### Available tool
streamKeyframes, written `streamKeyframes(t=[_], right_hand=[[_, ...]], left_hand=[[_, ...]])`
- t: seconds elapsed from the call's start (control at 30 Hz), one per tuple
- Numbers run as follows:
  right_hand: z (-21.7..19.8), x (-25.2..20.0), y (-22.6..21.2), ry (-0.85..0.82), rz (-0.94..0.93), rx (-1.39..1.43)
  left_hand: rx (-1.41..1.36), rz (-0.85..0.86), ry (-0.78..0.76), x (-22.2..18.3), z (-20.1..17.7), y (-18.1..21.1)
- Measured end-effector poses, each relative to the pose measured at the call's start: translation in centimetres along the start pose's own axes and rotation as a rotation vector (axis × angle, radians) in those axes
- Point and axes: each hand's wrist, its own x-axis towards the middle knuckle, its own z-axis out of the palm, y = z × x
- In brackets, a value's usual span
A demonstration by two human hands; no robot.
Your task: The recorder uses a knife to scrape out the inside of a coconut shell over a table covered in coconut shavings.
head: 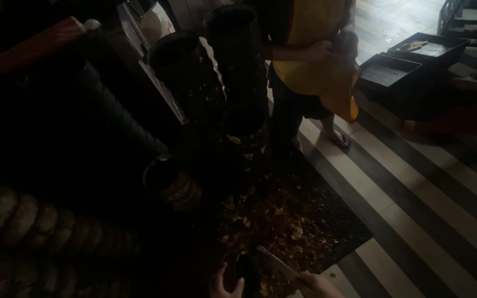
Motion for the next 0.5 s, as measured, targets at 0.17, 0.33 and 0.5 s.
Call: streamKeyframes(t=[0.17,0.33,0.5], right_hand=[[4.5,-6.1,-1.4,0.106,-0.165,-0.694],[-1.5,0.4,0.8,-0.128,-0.131,-0.33],[2.5,-4.1,0.6,0.135,-0.604,-1.152]], left_hand=[[0.125,-0.146,-0.074,-0.4,-1.0,1.7],[0.175,-0.21,-0.126,0.1,-1.6,3.9],[0.164,-0.32,-0.237,-0.1,-1.9,3.6]])
